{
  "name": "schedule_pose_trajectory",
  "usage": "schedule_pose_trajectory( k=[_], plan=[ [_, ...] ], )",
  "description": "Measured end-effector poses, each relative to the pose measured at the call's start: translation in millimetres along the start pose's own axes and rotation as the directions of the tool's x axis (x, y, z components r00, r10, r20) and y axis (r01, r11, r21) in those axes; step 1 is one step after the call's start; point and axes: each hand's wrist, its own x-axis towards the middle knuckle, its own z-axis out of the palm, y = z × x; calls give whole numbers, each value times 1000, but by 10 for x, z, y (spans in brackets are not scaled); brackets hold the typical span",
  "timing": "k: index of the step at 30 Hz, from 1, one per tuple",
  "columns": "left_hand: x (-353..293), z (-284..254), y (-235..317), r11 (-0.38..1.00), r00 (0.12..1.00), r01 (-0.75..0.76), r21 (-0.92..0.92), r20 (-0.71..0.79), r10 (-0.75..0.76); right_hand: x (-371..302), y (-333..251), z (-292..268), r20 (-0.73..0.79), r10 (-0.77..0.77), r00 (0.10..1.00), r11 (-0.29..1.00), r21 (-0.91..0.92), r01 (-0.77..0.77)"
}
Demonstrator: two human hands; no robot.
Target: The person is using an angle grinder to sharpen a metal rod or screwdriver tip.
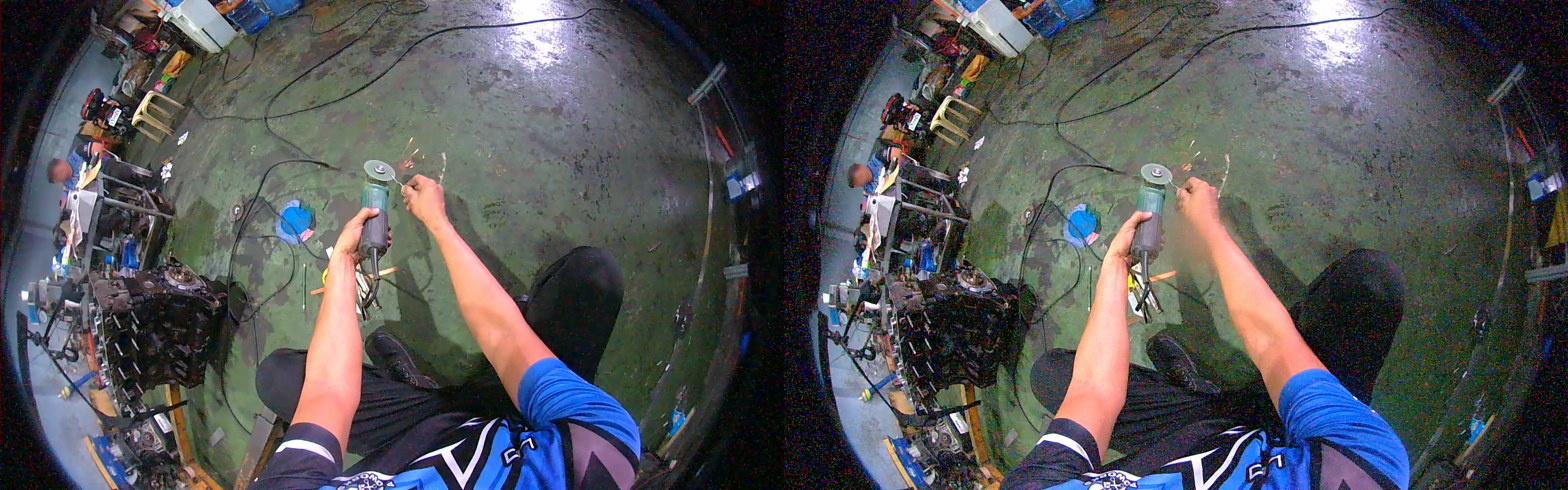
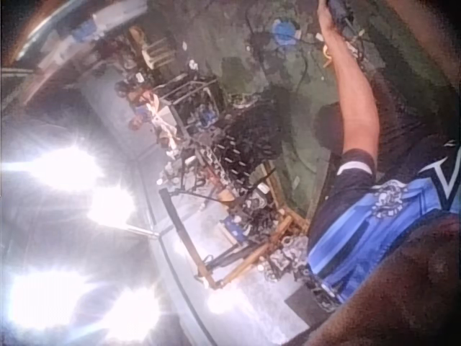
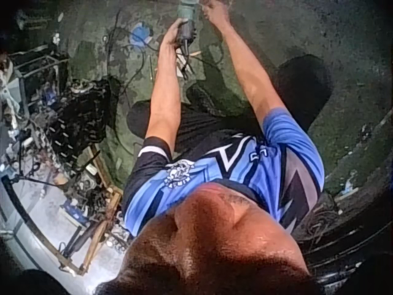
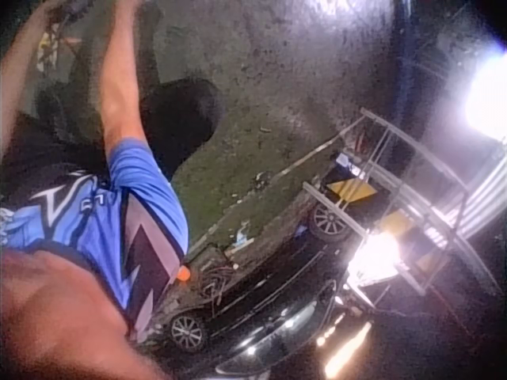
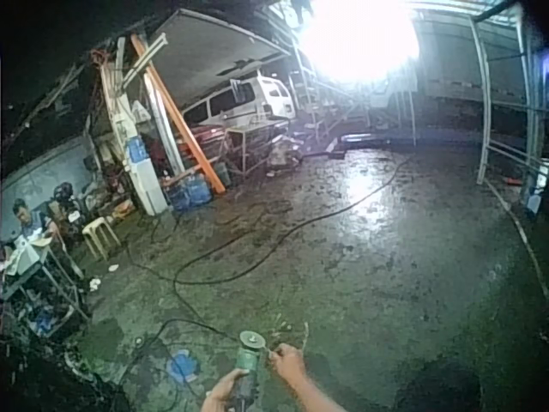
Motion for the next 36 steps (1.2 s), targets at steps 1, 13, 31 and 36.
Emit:
schedule_pose_trajectory(
  k=[1,13,31,36],
  plan=[
    [26,50,6,1000,1000,1,-6,21,-1,40,37,-44,-10,-2,1000,1000,-5,2],
    [7,174,16,1000,1000,-3,-10,5,3,113,80,-187,146,141,979,923,339,-184],
    [14,117,10,999,1000,9,34,-10,-9,-91,-140,-145,190,-440,878,641,-618,455],
    [11,139,5,1000,1000,-15,19,-23,16,-119,-211,-168,226,-415,881,588,-672,449]
  ],
)
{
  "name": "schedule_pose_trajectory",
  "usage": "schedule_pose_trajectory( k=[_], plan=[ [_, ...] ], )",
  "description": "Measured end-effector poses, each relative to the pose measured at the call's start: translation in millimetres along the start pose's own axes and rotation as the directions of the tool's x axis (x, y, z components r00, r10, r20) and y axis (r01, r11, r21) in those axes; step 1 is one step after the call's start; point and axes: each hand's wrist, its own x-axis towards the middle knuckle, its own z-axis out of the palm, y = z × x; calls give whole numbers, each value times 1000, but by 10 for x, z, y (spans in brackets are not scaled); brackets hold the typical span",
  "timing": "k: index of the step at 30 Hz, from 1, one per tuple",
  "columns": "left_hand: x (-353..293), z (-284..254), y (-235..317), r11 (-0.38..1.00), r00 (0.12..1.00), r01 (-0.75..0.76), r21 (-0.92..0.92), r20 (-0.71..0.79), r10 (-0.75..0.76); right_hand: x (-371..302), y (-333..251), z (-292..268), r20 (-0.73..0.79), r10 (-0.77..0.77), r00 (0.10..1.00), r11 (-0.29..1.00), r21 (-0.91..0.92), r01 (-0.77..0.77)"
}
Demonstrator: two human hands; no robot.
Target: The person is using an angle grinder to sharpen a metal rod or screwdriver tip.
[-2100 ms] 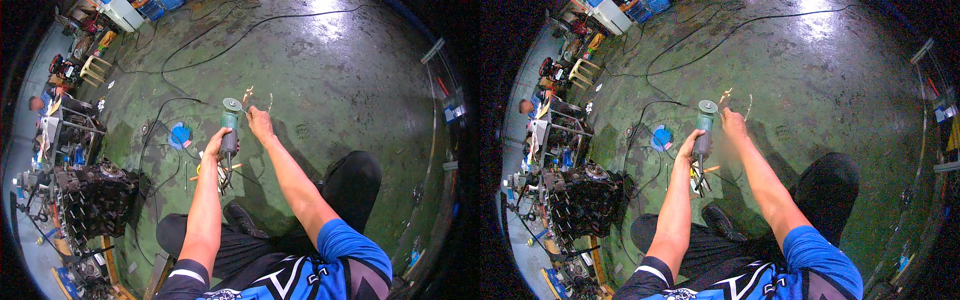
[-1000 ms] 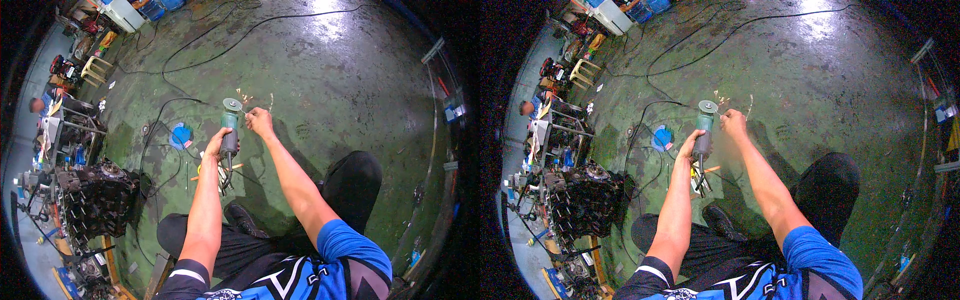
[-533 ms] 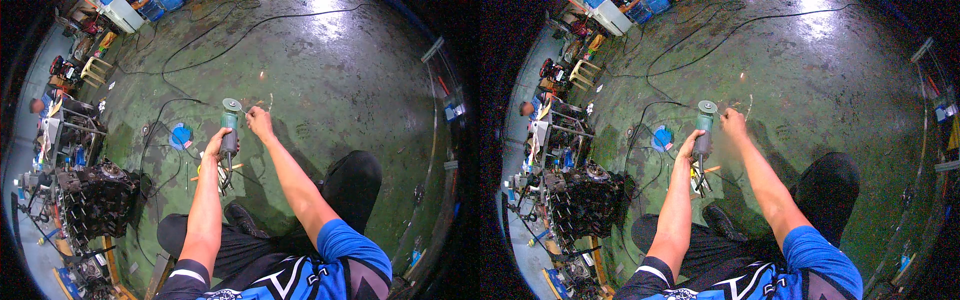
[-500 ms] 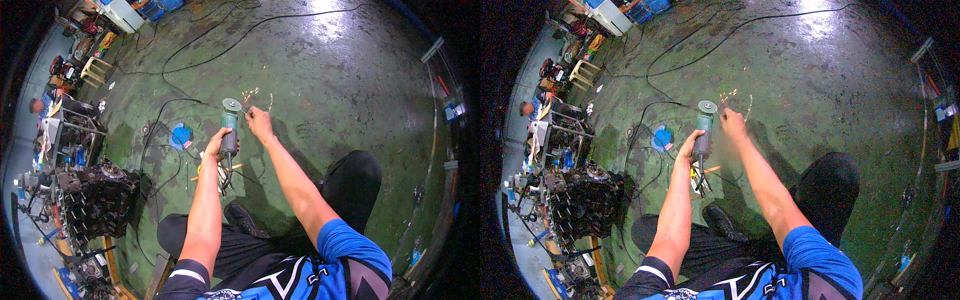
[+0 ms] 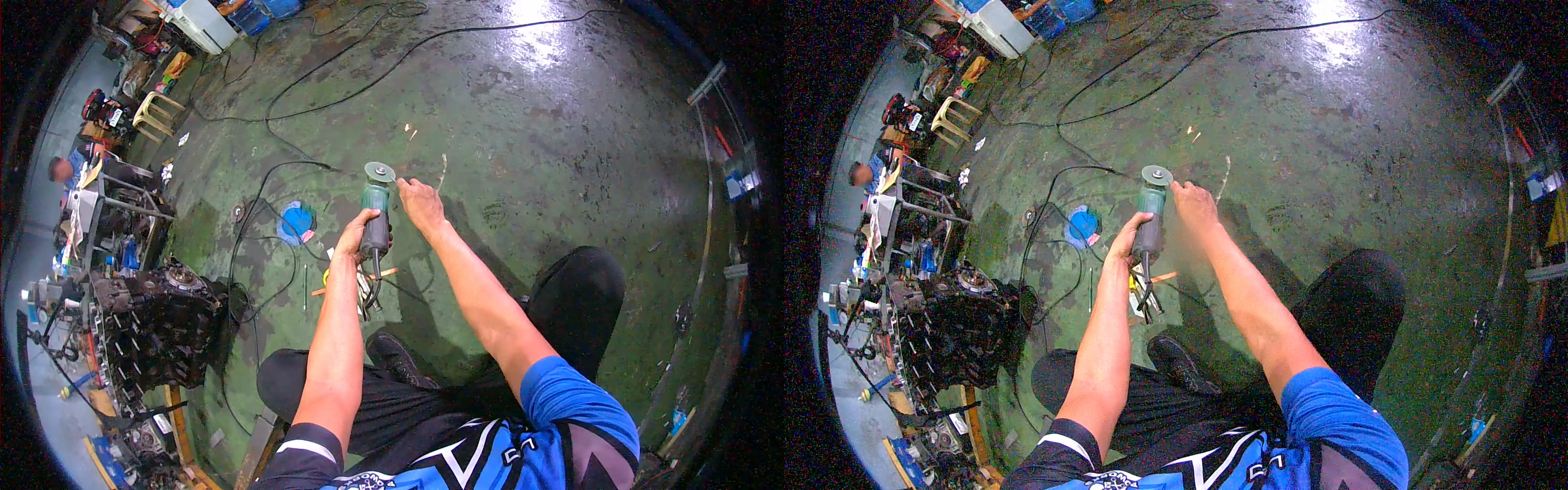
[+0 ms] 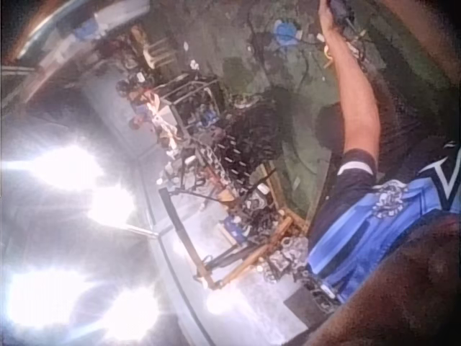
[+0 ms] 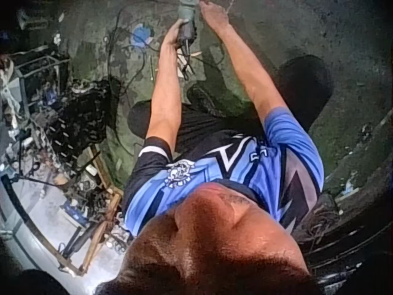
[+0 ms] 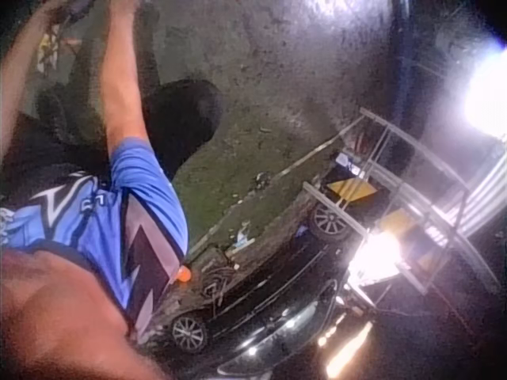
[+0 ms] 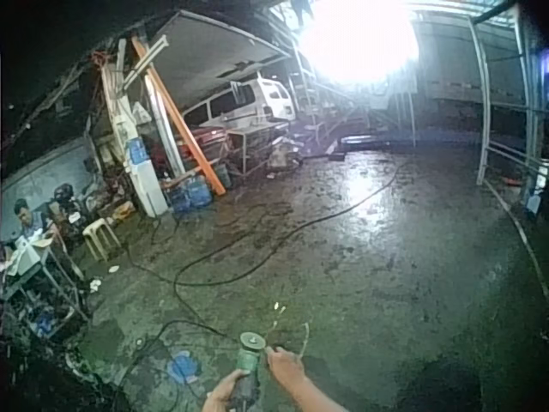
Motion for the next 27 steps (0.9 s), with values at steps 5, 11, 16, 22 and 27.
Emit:
schedule_pose_trajectory(
  k=[5,11,16,22,27],
  plan=[
    [-14,0,8,1000,1000,-9,5,1,9,-23,18,-2,32,0,999,1000,-21,1],
    [-12,-14,12,1000,999,12,-10,39,-12,-54,15,38,24,9,1000,999,-50,-8],
    [-3,-28,-2,1000,999,7,-3,42,-6,-59,17,62,33,2,999,998,-68,0],
    [5,-25,8,1000,999,13,-11,49,-13,-59,44,97,-41,-11,999,1000,-7,11],
    [-26,-81,5,1000,999,16,-23,45,-15,-21,-57,105,-156,149,976,949,301,-97]
  ],
)
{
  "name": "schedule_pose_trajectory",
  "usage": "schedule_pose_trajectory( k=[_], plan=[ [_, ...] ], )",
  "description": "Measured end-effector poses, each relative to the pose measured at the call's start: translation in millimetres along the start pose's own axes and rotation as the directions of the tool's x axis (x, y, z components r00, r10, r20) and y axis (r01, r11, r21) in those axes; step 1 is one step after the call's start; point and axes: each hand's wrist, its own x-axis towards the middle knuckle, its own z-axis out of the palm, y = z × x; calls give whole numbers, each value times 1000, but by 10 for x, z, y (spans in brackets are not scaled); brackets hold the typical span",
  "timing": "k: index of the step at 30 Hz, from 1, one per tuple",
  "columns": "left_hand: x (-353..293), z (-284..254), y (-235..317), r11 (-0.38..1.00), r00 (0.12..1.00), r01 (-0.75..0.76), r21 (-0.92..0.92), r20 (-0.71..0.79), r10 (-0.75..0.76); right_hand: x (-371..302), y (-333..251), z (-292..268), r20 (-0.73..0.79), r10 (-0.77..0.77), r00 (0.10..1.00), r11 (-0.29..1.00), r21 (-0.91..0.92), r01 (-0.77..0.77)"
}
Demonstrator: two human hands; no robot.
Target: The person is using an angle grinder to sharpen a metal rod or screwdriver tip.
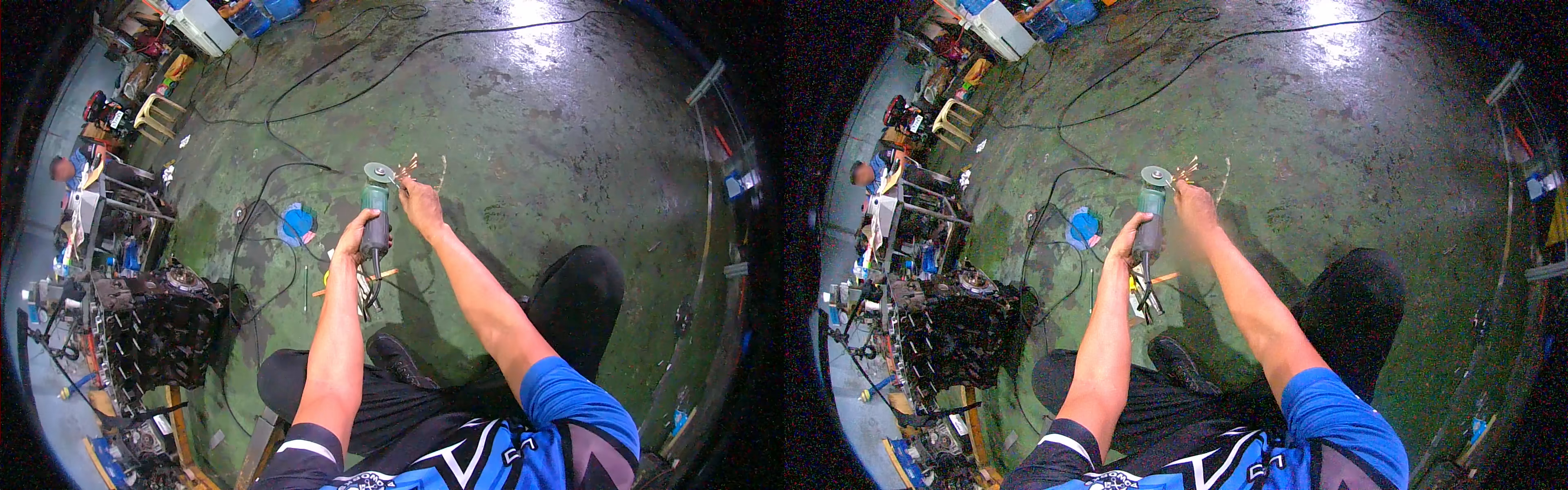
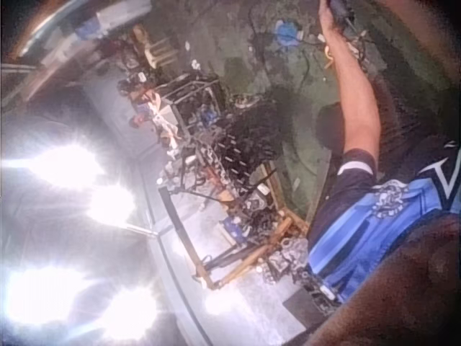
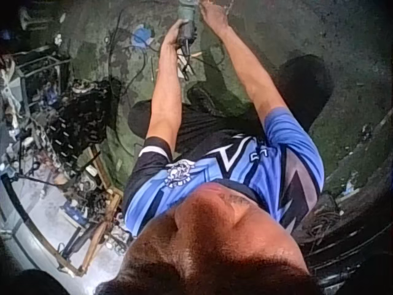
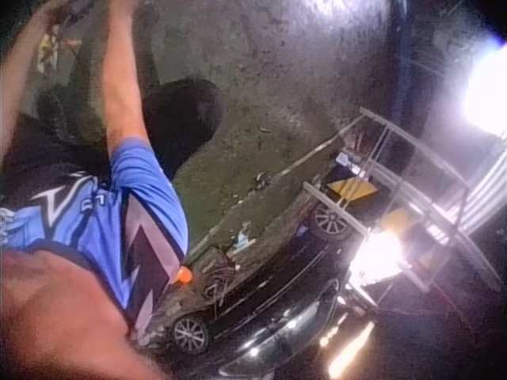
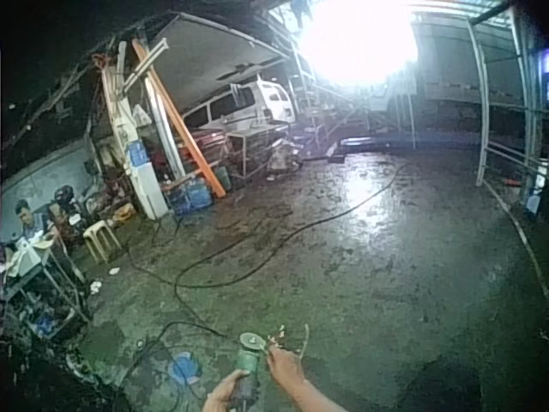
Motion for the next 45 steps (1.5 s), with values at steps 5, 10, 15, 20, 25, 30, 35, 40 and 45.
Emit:
schedule_pose_trajectory(
  k=[5,10,15,20,25,30,35,40,45],
  plan=[
    [21,59,7,1000,1000,1,-13,8,0,50,105,-12,-20,94,995,989,115,-91],
    [17,55,14,1000,1000,-4,-4,4,4,71,112,-12,38,131,991,977,166,-135],
    [19,80,22,1000,1000,-17,7,-2,17,73,125,-16,26,-75,997,990,-114,78],
    [4,100,12,999,1000,-22,31,-11,22,48,92,-76,171,-141,975,937,-294,187],
    [30,60,-3,999,999,-32,1,-24,32,27,15,-110,207,-158,965,908,-354,225],
    [14,52,0,1000,1000,-8,1,-9,8,22,65,-98,239,-143,960,909,-352,223],
    [18,143,27,995,1000,-1,-98,3,2,-15,362,-49,-6,162,987,984,78,-161],
    [-6,59,51,996,998,19,-88,55,-14,-29,483,-64,322,461,827,391,763,-515],
    [17,120,25,1000,1000,10,-19,-3,-10,10,640,-167,292,394,871,550,685,-478]
  ],
)
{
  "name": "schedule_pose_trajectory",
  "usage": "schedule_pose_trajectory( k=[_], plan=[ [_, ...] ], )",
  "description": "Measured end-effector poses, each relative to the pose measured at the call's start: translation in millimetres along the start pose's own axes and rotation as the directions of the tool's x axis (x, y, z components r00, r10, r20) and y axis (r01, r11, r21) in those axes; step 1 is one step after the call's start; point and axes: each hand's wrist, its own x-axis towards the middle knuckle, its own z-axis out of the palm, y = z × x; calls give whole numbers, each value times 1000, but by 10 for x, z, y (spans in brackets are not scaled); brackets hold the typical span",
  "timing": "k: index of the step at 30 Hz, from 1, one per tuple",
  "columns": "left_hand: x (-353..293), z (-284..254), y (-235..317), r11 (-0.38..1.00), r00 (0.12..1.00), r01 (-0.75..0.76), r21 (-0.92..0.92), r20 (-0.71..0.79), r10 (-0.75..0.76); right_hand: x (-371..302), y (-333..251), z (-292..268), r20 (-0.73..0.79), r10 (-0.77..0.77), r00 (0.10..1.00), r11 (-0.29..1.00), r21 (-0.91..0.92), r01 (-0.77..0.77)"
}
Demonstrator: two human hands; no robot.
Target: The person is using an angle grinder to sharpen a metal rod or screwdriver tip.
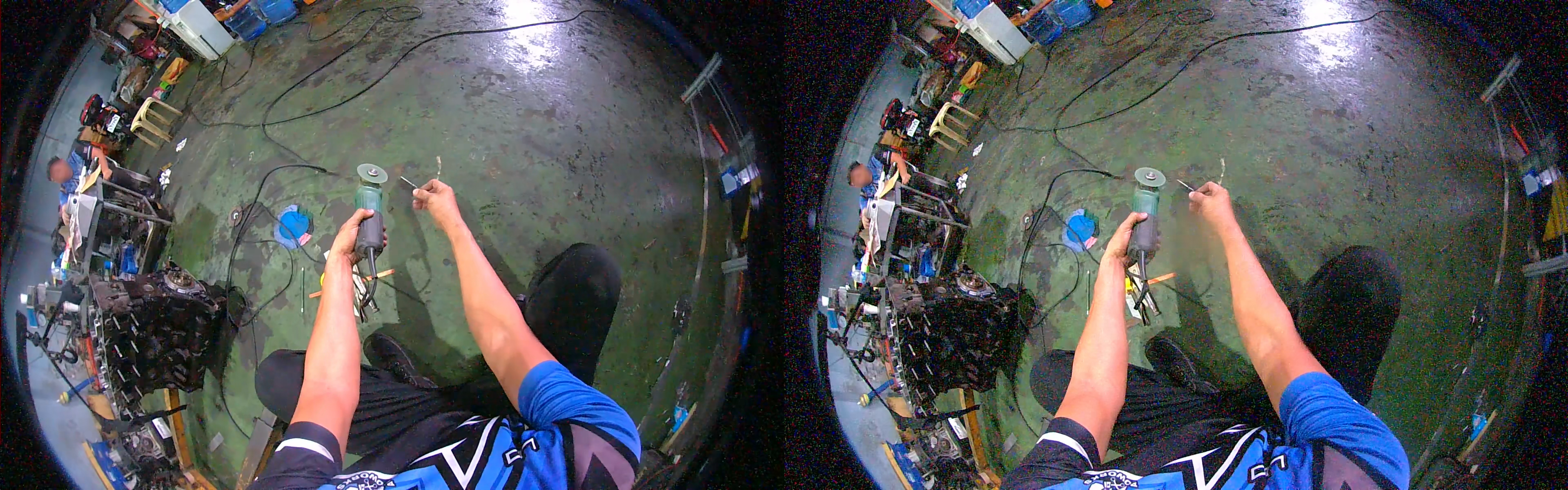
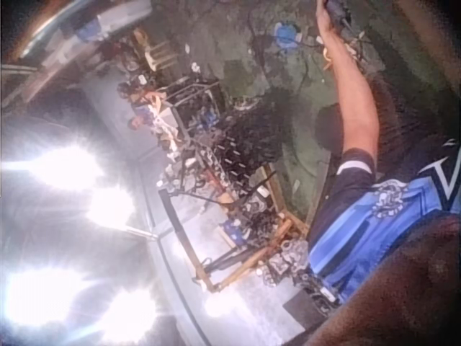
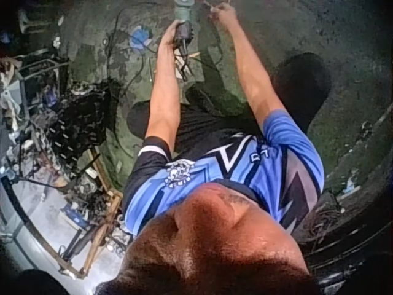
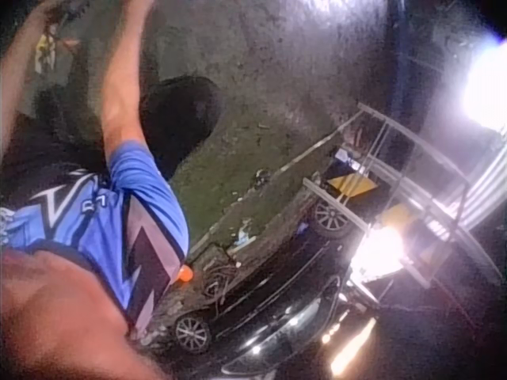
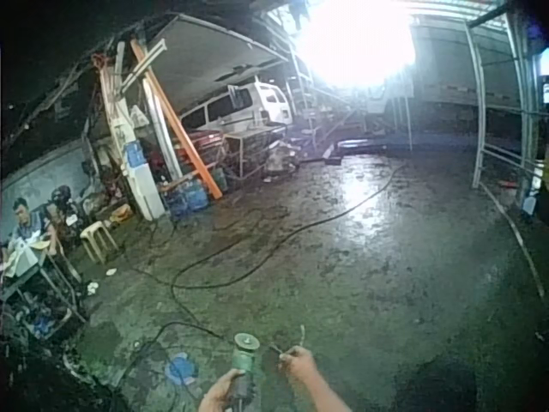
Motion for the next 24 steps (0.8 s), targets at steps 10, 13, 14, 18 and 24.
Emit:
schedule_pose_trajectory(
  k=[10,13,14,18,24],
  plan=[
    [9,-13,-4,1000,1000,-15,5,-16,15,-50,-26,-2,-57,-49,997,955,-295,30],
    [15,-23,-6,1000,1000,-19,7,-8,19,-50,1,-8,-35,-69,997,907,-418,48],
    [7,-52,-8,1000,1000,-21,6,-14,21,-76,5,42,-39,-50,998,946,-323,35],
    [21,-6,-3,1000,1000,-26,-9,-13,26,-50,10,87,-68,-84,994,934,-352,54],
    [-63,-23,-9,999,999,-31,18,-37,31,-136,-59,372,59,-491,869,575,-728,374]
  ],
)
